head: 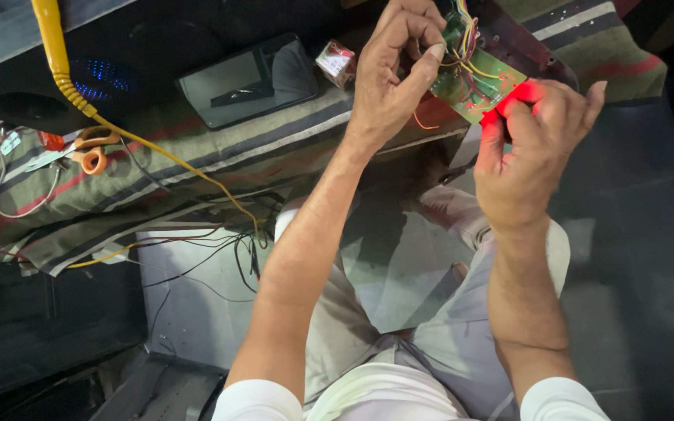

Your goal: The person sits on a chair with a green circuit board resting on their lap and solders wires and components onto the board using a soldering iron held in the right hand. They reposition the board and wires between solder joints, then set the iron down and handle the wired board while red and blue lights illuminate, testing the board's connections.

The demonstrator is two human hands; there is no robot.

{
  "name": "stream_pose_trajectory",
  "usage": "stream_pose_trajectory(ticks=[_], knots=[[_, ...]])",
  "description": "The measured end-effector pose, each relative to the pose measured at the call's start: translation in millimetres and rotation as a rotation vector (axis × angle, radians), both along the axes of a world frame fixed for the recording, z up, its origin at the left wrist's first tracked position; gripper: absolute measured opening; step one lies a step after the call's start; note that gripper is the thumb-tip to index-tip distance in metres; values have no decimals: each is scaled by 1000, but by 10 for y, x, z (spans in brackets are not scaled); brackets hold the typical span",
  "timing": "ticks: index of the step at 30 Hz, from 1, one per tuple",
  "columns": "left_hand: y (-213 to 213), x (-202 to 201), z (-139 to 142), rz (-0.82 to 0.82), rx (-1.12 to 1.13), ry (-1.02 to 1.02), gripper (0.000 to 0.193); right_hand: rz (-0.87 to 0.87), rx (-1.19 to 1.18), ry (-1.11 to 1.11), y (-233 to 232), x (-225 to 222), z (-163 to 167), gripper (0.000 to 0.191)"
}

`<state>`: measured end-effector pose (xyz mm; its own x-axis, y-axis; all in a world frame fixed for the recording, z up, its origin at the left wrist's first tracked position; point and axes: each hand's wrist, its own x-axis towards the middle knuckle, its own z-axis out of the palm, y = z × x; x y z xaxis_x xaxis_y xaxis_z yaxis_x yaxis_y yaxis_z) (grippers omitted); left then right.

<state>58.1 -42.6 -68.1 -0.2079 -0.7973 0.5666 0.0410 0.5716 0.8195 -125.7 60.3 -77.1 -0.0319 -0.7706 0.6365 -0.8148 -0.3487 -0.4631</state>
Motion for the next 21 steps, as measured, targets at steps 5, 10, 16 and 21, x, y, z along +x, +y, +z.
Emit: stream_pose_trajectory(ticks=[5, 10, 16, 21], knots=[[-10, 14, -4, -10, -51, -1, 8, -3, 7, -29, 11, 20, -15, 14], [-1, 6, 6, -21, -27, 16, 8, 7, -22, -66, 4, 5, -45, 17], [2, 3, 26, -14, 2, 10, 8, 15, -64, -109, -33, -2, -73, 20], [2, 3, 26, -9, -25, 7, 8, 29, -50, -159, -30, -4, -52, 21]])
